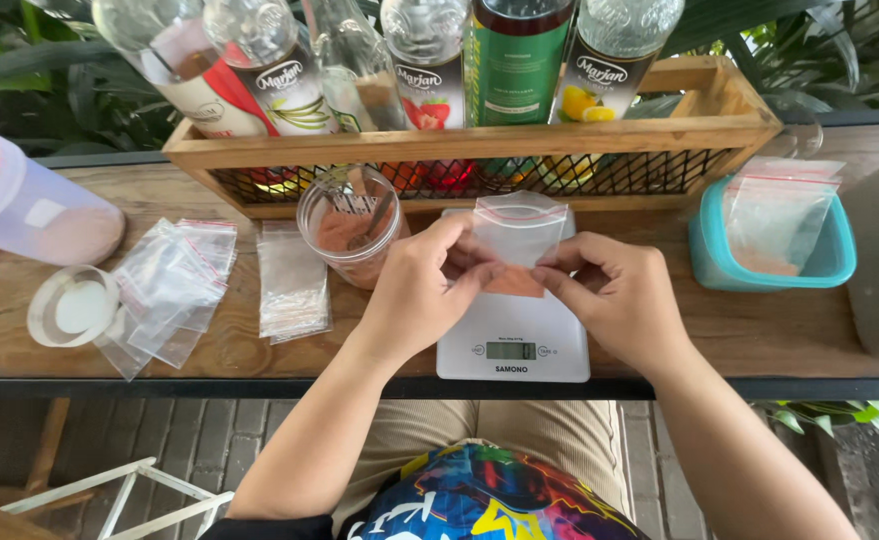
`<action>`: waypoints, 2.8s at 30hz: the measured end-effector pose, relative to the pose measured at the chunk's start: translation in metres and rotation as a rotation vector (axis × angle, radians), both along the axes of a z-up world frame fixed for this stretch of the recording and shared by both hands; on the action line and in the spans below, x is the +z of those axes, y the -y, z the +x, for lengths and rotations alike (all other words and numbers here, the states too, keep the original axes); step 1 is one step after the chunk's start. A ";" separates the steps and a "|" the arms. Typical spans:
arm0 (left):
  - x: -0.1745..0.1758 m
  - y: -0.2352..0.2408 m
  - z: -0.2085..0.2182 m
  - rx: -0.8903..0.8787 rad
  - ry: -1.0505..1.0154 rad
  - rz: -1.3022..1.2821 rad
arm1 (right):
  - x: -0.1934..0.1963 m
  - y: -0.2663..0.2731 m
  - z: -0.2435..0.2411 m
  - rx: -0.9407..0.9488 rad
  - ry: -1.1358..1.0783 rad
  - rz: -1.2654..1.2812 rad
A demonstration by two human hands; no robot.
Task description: The person measures pink powder from a container into small plastic bags using a spoon and a digital scale.
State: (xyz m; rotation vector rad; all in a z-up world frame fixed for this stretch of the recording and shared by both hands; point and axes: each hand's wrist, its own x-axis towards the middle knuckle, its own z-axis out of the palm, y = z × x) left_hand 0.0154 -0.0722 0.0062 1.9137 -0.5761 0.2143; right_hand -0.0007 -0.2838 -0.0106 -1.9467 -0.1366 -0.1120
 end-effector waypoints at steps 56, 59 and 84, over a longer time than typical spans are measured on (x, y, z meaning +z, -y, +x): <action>-0.024 -0.011 0.004 0.008 0.506 0.026 | -0.041 0.035 -0.002 -0.234 0.513 -0.299; -0.029 -0.010 0.007 0.027 0.545 -0.045 | -0.038 0.033 0.007 -0.190 0.556 -0.282; -0.024 -0.004 0.003 0.058 0.436 -0.026 | 0.019 -0.014 0.064 0.280 0.004 -0.843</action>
